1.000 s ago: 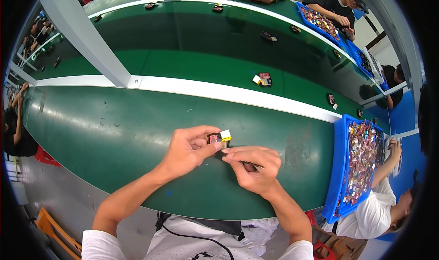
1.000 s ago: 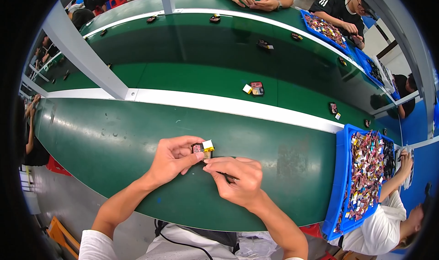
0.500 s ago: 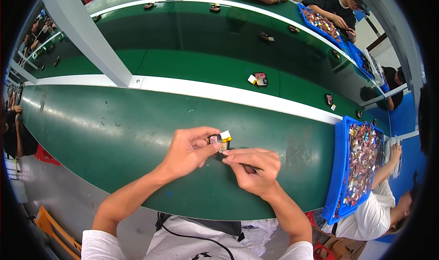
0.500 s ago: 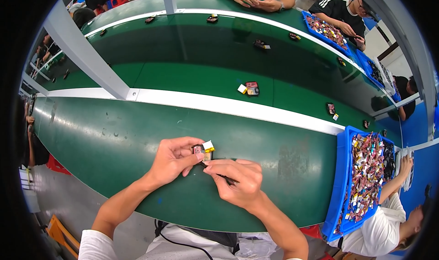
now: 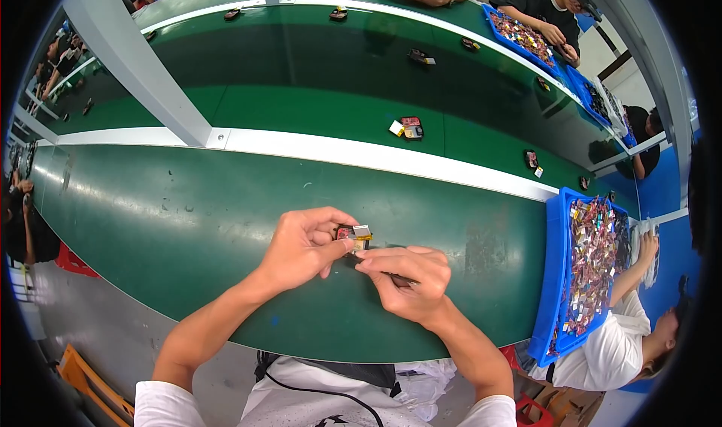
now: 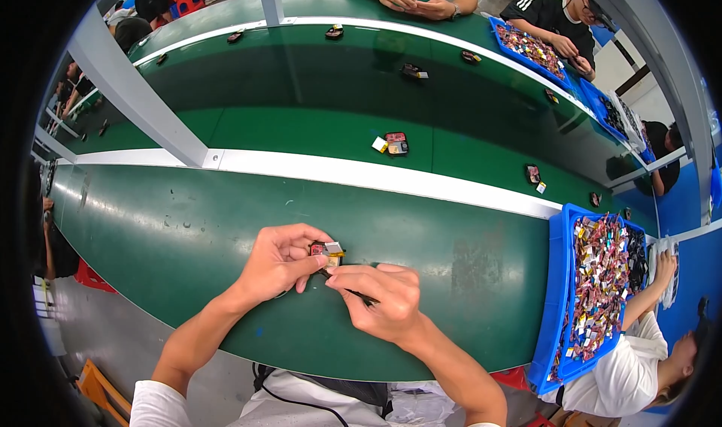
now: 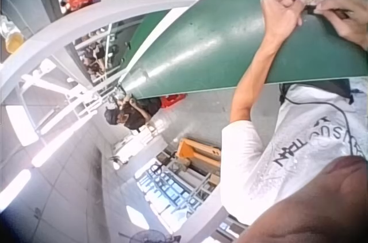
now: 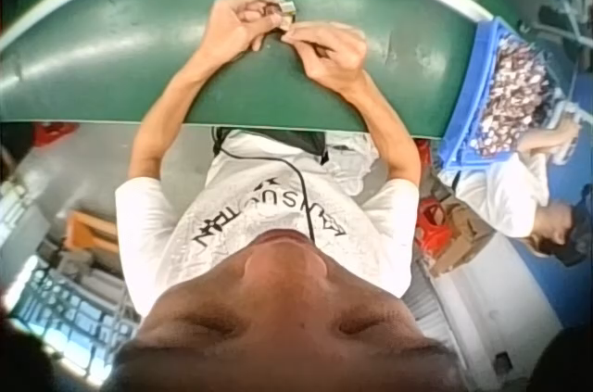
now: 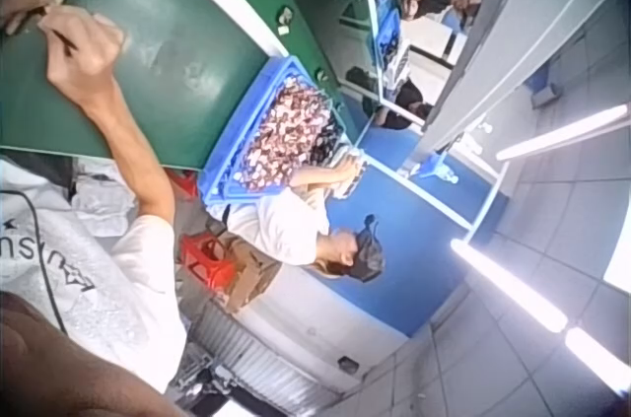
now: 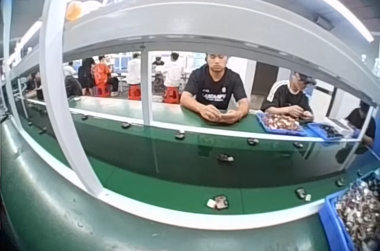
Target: The person is using tweezers to assemble small electronic components onto circuit boards on a production line.
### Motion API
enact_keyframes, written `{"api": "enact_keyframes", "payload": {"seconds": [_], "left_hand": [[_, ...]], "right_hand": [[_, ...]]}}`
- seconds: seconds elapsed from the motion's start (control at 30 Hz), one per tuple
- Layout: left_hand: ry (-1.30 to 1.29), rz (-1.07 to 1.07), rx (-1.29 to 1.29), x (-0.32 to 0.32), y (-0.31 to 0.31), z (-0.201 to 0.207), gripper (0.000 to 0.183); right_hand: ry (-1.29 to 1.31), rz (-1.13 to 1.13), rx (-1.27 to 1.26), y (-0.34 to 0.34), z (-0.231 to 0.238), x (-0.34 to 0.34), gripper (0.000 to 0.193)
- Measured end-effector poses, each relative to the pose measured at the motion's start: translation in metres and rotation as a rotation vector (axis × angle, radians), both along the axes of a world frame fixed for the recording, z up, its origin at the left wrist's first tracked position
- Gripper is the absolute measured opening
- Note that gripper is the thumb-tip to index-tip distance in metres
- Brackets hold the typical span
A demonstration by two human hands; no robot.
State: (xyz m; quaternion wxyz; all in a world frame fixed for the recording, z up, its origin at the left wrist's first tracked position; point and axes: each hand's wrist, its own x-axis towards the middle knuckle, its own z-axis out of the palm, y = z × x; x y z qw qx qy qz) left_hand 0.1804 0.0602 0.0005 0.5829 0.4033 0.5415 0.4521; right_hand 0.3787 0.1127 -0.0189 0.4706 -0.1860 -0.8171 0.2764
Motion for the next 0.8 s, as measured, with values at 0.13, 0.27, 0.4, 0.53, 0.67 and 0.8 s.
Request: {"api": "enact_keyframes", "payload": {"seconds": [0.13, 0.27, 0.4, 0.53, 0.67, 0.8], "left_hand": [[0.011, -0.011, -0.011, 0.005, 0.004, 0.007, 0.022], [0.007, -0.092, -0.014, 0.003, 0.008, 0.006, 0.025], [-0.033, -0.073, -0.051, 0.008, 0.009, 0.002, 0.027], [0.044, -0.01, -0.059, 0.019, 0.009, 0.002, 0.026], [0.076, 0.014, -0.05, 0.024, 0.009, 0.003, 0.022], [0.096, 0.037, -0.032, 0.031, 0.007, 0.003, 0.02]], "right_hand": [[0.016, -0.008, -0.011, 0.003, -0.001, 0.006, 0.02], [0.049, -0.035, -0.084, 0.004, -0.001, 0.011, 0.019], [0.064, -0.026, -0.062, 0.007, -0.001, 0.015, 0.02], [0.021, -0.018, -0.039, 0.008, -0.001, 0.019, 0.019], [0.014, -0.033, -0.043, 0.007, -0.001, 0.023, 0.019], [0.021, -0.028, -0.048, 0.007, 0.004, 0.025, 0.018]]}}
